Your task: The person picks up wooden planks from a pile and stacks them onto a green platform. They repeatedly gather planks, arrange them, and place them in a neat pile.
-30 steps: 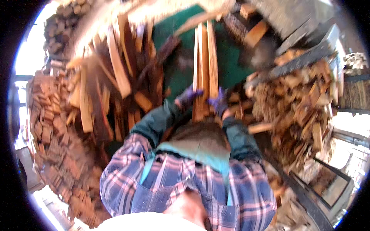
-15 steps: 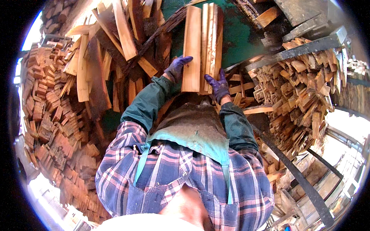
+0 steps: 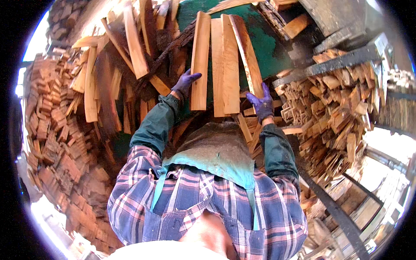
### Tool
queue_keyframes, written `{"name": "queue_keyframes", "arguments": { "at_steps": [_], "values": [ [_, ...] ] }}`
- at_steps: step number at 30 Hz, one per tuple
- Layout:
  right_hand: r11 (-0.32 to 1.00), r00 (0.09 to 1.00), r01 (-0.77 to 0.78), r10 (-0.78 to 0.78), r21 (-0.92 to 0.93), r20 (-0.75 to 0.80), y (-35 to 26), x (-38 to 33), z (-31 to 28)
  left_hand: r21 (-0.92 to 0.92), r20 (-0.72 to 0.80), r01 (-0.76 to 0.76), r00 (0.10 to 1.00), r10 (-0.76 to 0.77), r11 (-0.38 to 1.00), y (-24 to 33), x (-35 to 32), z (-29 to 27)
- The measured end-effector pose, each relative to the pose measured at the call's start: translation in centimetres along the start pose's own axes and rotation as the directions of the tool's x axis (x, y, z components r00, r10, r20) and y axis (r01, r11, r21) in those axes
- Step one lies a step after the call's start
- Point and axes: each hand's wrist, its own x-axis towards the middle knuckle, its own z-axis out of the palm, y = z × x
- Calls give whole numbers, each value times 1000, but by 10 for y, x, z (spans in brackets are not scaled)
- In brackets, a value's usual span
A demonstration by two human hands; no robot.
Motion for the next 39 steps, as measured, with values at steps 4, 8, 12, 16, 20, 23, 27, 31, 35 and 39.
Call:
{"name": "queue_keyframes", "arguments": {
  "at_steps": [4, 8, 12, 16, 20, 23, 27, 31, 35, 39],
  "values": [
    [832, 925, -380, 335, 405, 181, -18, -7, 19, 581, 100, -208, 978, 185, 787, -10, -2, 10],
    [644, 803, -594, 438, 483, 403, -47, -14, 26, 518, 79, -325, 939, 335, 791, -37, 0, 23],
    [772, 899, -424, 295, 474, 323, -73, -23, 25, 396, -169, -14, 982, 87, 918, -48, 14, 26],
    [952, 978, -162, 120, 258, 170, -77, -39, 49, 360, -55, 8, 998, 13, 933, -39, 29, 23],
    [993, 977, 16, 9, -114, 215, -66, -52, 87, 157, 95, 100, 989, -116, 983, -33, 27, 20],
    [950, 938, -239, 172, 201, 300, -61, -56, 105, -67, 95, 145, 986, -138, 987, -38, 13, 18],
    [851, 862, -420, 267, 315, 431, -69, -44, 103, -38, -45, -26, 999, 24, 999, -37, 0, 19],
    [744, 733, -571, 273, 346, 624, -90, -32, 84, 3, -80, -145, 986, 145, 989, -13, -18, 30],
    [932, 864, -219, 48, 289, 501, -111, -52, 63, -46, 88, -245, 965, 248, 969, 31, -57, 54],
    [900, 988, -60, -9, 431, 156, -126, -98, 26, -27, 305, -362, 885, 352, 932, 82, -88, 113]
  ]
}}
